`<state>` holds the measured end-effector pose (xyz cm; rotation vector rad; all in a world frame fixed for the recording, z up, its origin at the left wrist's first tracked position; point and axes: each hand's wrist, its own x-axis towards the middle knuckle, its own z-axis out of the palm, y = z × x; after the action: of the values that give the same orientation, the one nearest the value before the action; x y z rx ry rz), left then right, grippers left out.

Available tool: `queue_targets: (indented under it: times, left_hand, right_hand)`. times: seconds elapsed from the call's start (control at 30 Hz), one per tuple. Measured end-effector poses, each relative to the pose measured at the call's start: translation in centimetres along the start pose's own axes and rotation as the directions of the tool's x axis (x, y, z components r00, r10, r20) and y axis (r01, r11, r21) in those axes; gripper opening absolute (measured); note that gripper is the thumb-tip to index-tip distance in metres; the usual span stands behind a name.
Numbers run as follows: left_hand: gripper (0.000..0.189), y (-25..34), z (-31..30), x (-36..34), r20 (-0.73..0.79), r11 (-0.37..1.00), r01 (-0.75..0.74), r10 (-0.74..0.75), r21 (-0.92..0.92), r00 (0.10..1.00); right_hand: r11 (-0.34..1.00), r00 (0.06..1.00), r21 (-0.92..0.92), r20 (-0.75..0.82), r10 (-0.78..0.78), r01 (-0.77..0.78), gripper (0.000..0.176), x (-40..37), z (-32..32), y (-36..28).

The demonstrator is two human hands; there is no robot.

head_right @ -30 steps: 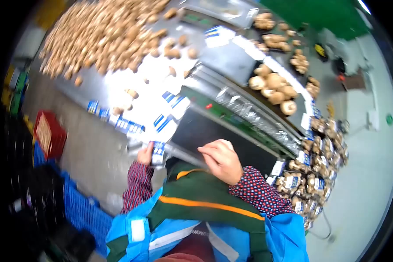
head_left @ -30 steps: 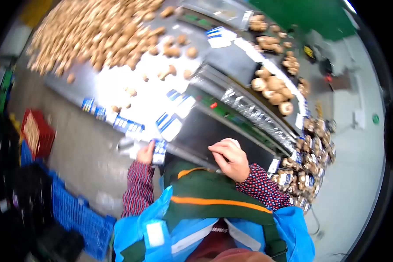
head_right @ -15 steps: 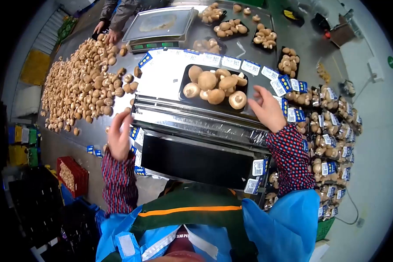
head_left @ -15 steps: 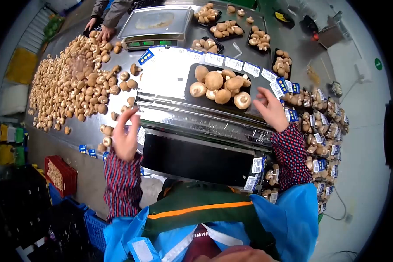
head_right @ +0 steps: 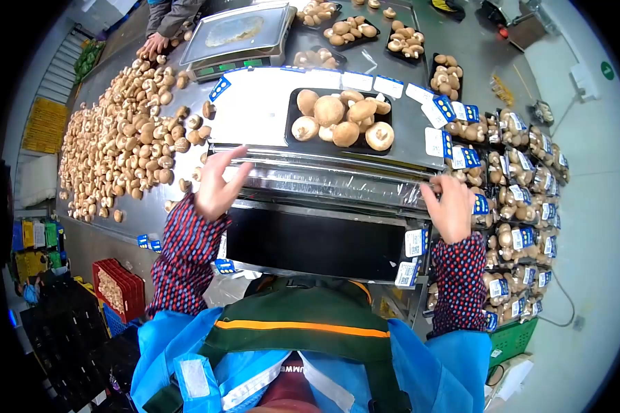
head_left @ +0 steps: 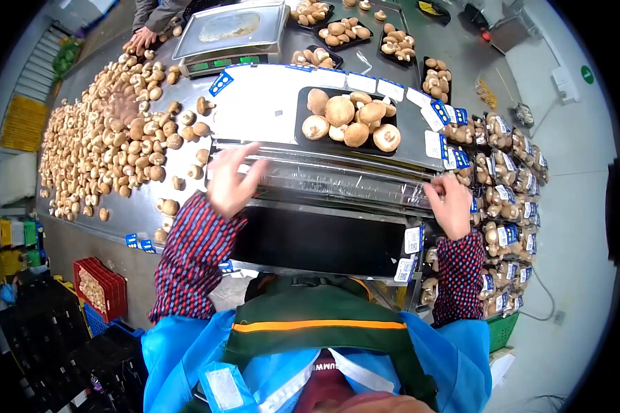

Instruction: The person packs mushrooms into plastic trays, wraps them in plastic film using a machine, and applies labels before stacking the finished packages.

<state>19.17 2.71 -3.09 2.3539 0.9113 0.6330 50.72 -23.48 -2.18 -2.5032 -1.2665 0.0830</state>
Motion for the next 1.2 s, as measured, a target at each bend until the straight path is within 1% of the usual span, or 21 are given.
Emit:
queue_targets:
  times: [0.1,0.17,0.37,0.43,0.5,0.53,0.57,0.67,0.7,0.77,0.8,0.87,0.9,0.93,0.97,1.0,1.03,1.07,1.1,1.17,1.2]
  left_hand:
    - [0.023,-1.7,-0.7,-2.4,-0.131,0.838,0.001,0.085,0.546,0.988]
    - [0.026,-2.7,1.1,-2.5,-0.083,0.784,0.011,0.052,0.62,0.995]
    - [0.035,-1.2,3.7,1.5,0.2,0.885,0.005,-0.111,0.465,0.974]
    - [0.032,-3.7,2.6,2.2,0.231,0.996,0.067,-0.079,0.06,0.97]
    - [0.029,-4.8,-1.0,1.6,0.451,0.962,0.216,-0.121,-0.166,0.884]
    - [0.025,-3.4,-3.3,0.6,0.651,0.749,0.578,-0.266,-0.324,0.711]
    - [0.025,-3.6,-4.1,-1.4,0.66,0.584,0.675,-0.29,-0.451,0.693]
    - [0.031,-1.5,-6.4,-6.0,0.793,-0.381,0.786,0.185,-0.486,0.58]
    - [0.034,0.0,-7.0,-6.0,0.675,-0.37,0.808,0.447,-0.458,0.587]
    - [0.037,3.5,-6.9,-3.4,0.207,-0.445,0.412,0.439,-0.795,0.874]
    - [0.036,3.3,-6.6,-1.1,0.16,-0.515,0.276,0.259,-0.812,0.952]
    - [0.034,5.0,-6.9,6.9,0.136,-0.451,0.116,-0.012,-0.885,0.991]
    - [0.03,3.9,-4.6,11.1,-0.048,-0.318,-0.004,0.132,-0.948,0.99]
    - [0.028,1.1,-0.9,14.9,-0.147,0.039,-0.15,0.084,-0.988,0.986]
    - [0.029,-1.3,2.8,17.6,-0.267,0.39,-0.272,0.07,-0.88,0.961]
    - [0.029,-1.8,4.8,19.3,0.124,0.441,0.178,-0.149,-0.88,0.981]
    - [0.031,-3.9,8.6,20.6,0.169,0.719,0.106,0.017,-0.687,0.985]
    - [0.032,-5.2,10.8,20.0,0.125,0.884,-0.033,0.103,-0.465,0.987]
    - [0.033,-5.7,12.1,18.5,0.11,0.966,-0.158,0.183,-0.202,0.977]
    - [0.035,-6.4,11.8,17.7,0.163,0.901,-0.265,0.335,-0.344,0.928]
    - [0.035,-6.0,10.9,17.4,0.253,0.837,-0.084,0.257,-0.54,0.933]
  right_hand:
    - [0.948,0.997,-0.319,-0.077,-0.029,0.003,0.035,-2.1,1.1,-1.0]
    - [0.95,0.988,-0.303,0.108,0.113,-0.075,0.041,-1.4,1.4,-2.6]
    - [0.942,0.962,0.286,0.253,0.105,-0.178,0.03,1.7,4.5,-1.9]
    - [0.642,0.844,0.577,0.486,0.227,-0.505,0.022,0.9,2.4,-2.3]
    - [0.115,0.722,0.714,0.67,0.174,-0.691,0.019,-1.7,0.7,-1.6]
    - [-0.232,0.706,0.68,0.706,-0.051,-0.696,0.023,-3.3,0.2,-0.5]
    - [-0.335,0.717,0.66,0.694,-0.071,-0.672,0.024,-5.2,-0.1,-0.2]
    - [-0.649,0.703,0.405,0.648,-0.293,-0.644,0.031,-8.9,-3.6,-1.6]
    - [-0.629,0.704,0.315,0.333,-0.628,-0.711,0.035,-7.9,-4.1,-2.0]
    - [-0.741,0.735,-0.013,-0.139,-0.664,-0.671,0.03,-4.4,-3.0,-1.3]
    - [-0.815,0.819,0.19,-0.08,-0.569,-0.548,0.025,-1.0,-4.7,-2.1]
    - [-0.776,0.935,0.583,-0.075,-0.348,-0.242,0.015,7.0,-7.4,-3.7]
    - [-0.695,0.989,0.717,-0.06,-0.138,-0.053,0.01,10.5,-6.7,-5.9]
    - [-0.36,0.997,0.932,-0.012,0.077,0.039,0.019,14.7,-5.2,-7.0]
    - [-0.116,0.973,0.971,-0.22,-0.077,0.21,0.017,19.0,-0.7,-4.3]
    - [0.488,0.986,0.858,-0.159,-0.048,0.162,0.018,19.7,1.9,-4.7]
    - [0.773,0.962,0.574,-0.144,-0.232,0.272,0.02,19.9,5.0,-4.4]
    - [0.882,0.904,0.202,-0.125,-0.408,0.426,0.021,20.1,8.0,-4.2]
    - [0.885,0.968,0.456,0.167,-0.19,0.095,0.026,19.1,7.5,-5.2]
    - [0.64,0.946,0.761,0.276,-0.17,-0.107,0.032,18.8,7.4,-3.8]
    - [0.617,0.928,0.771,0.329,-0.177,-0.156,0.032,18.7,6.4,-3.8]
